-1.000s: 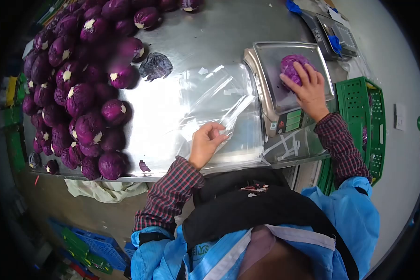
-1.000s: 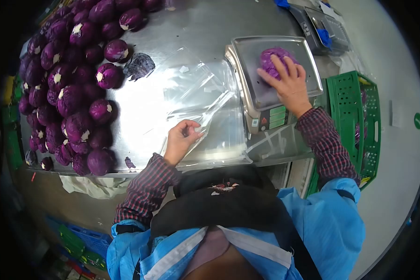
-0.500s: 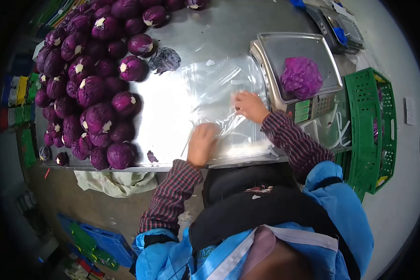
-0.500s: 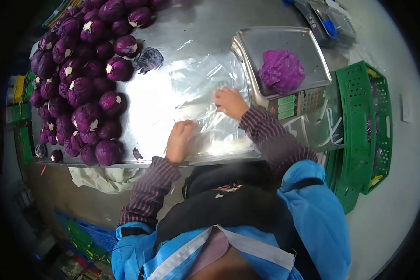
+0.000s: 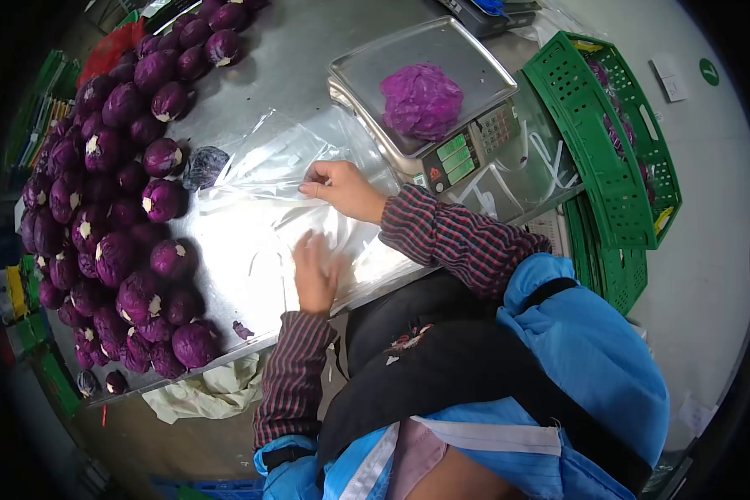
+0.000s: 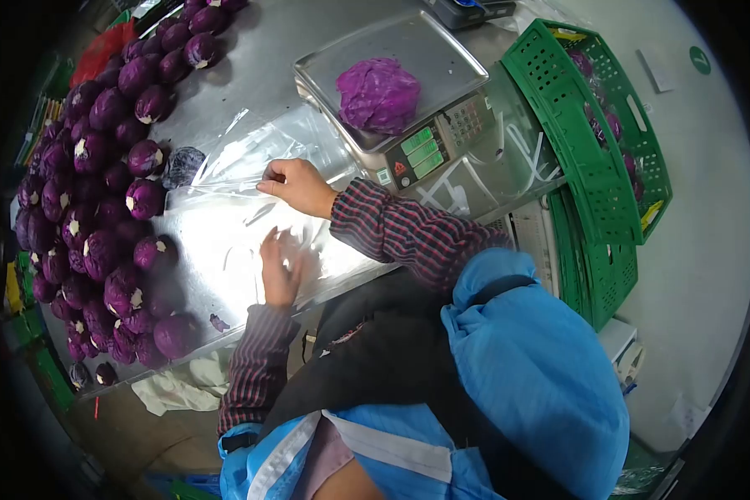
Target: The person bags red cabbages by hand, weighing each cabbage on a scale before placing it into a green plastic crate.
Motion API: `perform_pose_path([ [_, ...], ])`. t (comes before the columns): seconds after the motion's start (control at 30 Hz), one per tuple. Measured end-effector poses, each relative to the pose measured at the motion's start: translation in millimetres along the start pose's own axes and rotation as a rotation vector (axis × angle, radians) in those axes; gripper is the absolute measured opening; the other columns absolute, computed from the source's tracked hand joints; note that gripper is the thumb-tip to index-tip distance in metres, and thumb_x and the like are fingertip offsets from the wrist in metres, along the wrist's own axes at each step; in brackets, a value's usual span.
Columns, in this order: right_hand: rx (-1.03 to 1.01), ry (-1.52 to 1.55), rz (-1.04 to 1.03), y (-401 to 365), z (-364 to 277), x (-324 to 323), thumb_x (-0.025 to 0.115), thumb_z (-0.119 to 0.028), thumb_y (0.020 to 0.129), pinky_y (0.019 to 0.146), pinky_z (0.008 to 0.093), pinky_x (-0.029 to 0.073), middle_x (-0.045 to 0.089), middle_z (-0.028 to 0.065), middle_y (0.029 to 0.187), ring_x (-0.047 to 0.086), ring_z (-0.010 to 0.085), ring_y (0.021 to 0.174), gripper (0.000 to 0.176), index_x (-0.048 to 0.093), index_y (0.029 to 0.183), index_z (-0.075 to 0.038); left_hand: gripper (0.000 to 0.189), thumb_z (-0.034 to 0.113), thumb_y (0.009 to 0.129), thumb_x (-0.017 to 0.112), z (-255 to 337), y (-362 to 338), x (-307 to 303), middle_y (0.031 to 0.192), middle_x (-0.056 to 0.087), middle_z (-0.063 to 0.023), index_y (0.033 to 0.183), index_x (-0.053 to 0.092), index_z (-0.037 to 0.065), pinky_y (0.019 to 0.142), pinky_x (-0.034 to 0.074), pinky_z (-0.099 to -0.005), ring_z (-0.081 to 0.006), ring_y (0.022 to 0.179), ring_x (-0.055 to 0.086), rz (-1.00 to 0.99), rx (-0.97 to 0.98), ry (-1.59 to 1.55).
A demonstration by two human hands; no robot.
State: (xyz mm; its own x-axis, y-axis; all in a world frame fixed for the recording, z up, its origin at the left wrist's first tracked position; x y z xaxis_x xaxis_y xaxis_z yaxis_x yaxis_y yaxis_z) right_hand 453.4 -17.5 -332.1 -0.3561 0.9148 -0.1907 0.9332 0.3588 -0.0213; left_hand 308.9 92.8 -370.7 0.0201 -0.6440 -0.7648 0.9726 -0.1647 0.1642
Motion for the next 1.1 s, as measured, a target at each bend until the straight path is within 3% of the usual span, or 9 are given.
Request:
perform_pose_path([
  [0.03, 0.041, 0.035, -0.021, -4, -1, -5, 0.068, -0.020, 0.085, 0.064, 0.0289, 0.047, 0.065, 0.0082, 0.072, 0.058, 0.0137, 0.067, 0.024, 0.066, 0.086, 0.003, 0.059, 0.009, 0.075, 0.071, 4, 4, -24, 0.135, 0.044, -0.0168, 0.128, 0.046, 0.008, 0.102, 0.034, -0.0542, -0.0406, 0.124, 0.041, 0.201, -0.087, -0.161],
  [0.1, 0.076, 0.073, -0.047, -14, -4, -14, 0.068, -0.020, 0.085, 0.064, 0.0283, 0.047, 0.065, 0.0068, 0.072, 0.057, 0.0128, 0.068, 0.023, 0.065, 0.086, 0.003, 0.052, 0.005, 0.074, 0.072, 41, 10, -67, 0.130, 0.049, -0.0109, 0.121, 0.052, 0.014, 0.100, 0.036, -0.0526, -0.0356, 0.122, 0.044, 0.453, 0.363, 0.252],
  [0.2, 0.222, 0.312, -0.355, -31, -18, -8, 0.067, -0.018, 0.087, 0.069, 0.0225, 0.046, 0.064, -0.0004, 0.079, 0.057, 0.0073, 0.075, 0.017, 0.067, 0.092, -0.002, 0.027, 0.005, 0.076, 0.064, 77, 60, -100, 0.115, 0.058, -0.0031, 0.102, 0.064, 0.013, 0.101, 0.036, -0.0513, -0.0261, 0.114, 0.051, 0.246, 0.426, 0.478],
  [0.43, 0.126, 0.206, -0.314, -14, -29, -40, 0.065, -0.015, 0.083, 0.065, 0.0249, 0.047, 0.066, 0.0031, 0.080, 0.058, 0.0103, 0.073, 0.017, 0.067, 0.089, 0.002, 0.017, 0.011, 0.072, 0.063, 109, 109, -120, 0.095, 0.060, -0.0025, 0.088, 0.059, 0.008, 0.102, 0.040, -0.0454, -0.0209, 0.100, 0.057, 0.055, 0.763, 0.527],
  [0.6, -0.048, -0.059, 0.115, -23, -29, -103, 0.066, -0.011, 0.079, 0.063, 0.0320, 0.046, 0.061, 0.0094, 0.074, 0.059, 0.0184, 0.067, 0.013, 0.064, 0.080, 0.001, 0.018, 0.005, 0.071, 0.062, 95, 109, -131, 0.093, 0.060, -0.0028, 0.088, 0.056, 0.008, 0.101, 0.042, -0.0434, -0.0212, 0.103, 0.055, 0.152, 0.578, 0.628],
  [0.67, -0.640, -0.395, 0.154, -58, -71, -104, 0.064, -0.006, 0.076, 0.066, 0.0342, 0.046, 0.058, 0.0118, 0.079, 0.058, 0.0264, 0.073, 0.007, 0.059, 0.078, -0.001, 0.019, 0.005, 0.071, 0.062, 90, 106, -137, 0.092, 0.060, -0.0029, 0.088, 0.056, 0.008, 0.099, 0.042, -0.0431, -0.0217, 0.103, 0.055, 0.186, 0.536, 0.643],
  [0.9, -0.562, -0.530, 0.117, -67, -50, -93, 0.064, -0.006, 0.075, 0.084, 0.0402, 0.044, 0.060, 0.0136, 0.096, 0.057, 0.0312, 0.092, 0.018, 0.056, 0.091, -0.003, 0.018, 0.006, 0.068, 0.064, 78, 76, -172, 0.092, 0.063, -0.0016, 0.084, 0.058, 0.009, 0.082, 0.044, -0.0404, -0.0244, 0.097, 0.057, 0.089, 0.489, 0.614],
  [1.03, -0.977, -0.349, -0.352, -85, -172, -71, 0.074, -0.026, 0.075, 0.108, 0.0419, 0.031, 0.063, 0.0073, 0.098, 0.059, 0.0256, 0.101, 0.060, 0.049, 0.127, -0.008, 0.024, 0.000, 0.061, 0.071, 127, 88, -193, 0.086, 0.065, -0.0005, 0.081, 0.059, 0.007, 0.083, 0.044, -0.0419, -0.0286, 0.100, 0.057, 0.034, 0.503, 0.294],
  [1.1, -0.686, -0.497, -0.597, -74, -152, -54, 0.076, -0.032, 0.073, 0.109, 0.0416, 0.030, 0.064, 0.0031, 0.084, 0.062, 0.0241, 0.091, 0.068, 0.048, 0.131, -0.009, 0.020, -0.005, 0.070, 0.065, 127, 100, -203, 0.084, 0.067, -0.0028, 0.085, 0.059, 0.006, 0.087, 0.043, -0.0418, -0.0310, 0.109, 0.054, -0.010, 0.417, -0.033],
])
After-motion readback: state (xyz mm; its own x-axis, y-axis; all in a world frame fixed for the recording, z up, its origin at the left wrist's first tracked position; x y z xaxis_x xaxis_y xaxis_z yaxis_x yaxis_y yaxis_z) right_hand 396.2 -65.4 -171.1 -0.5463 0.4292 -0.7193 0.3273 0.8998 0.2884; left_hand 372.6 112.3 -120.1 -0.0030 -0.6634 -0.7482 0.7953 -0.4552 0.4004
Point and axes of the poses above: each hand's wrist, its own y-axis towards the middle knuckle, its own x-axis out of the palm, z = x × y, the point moved 6 cm from there along y, towards the middle knuckle
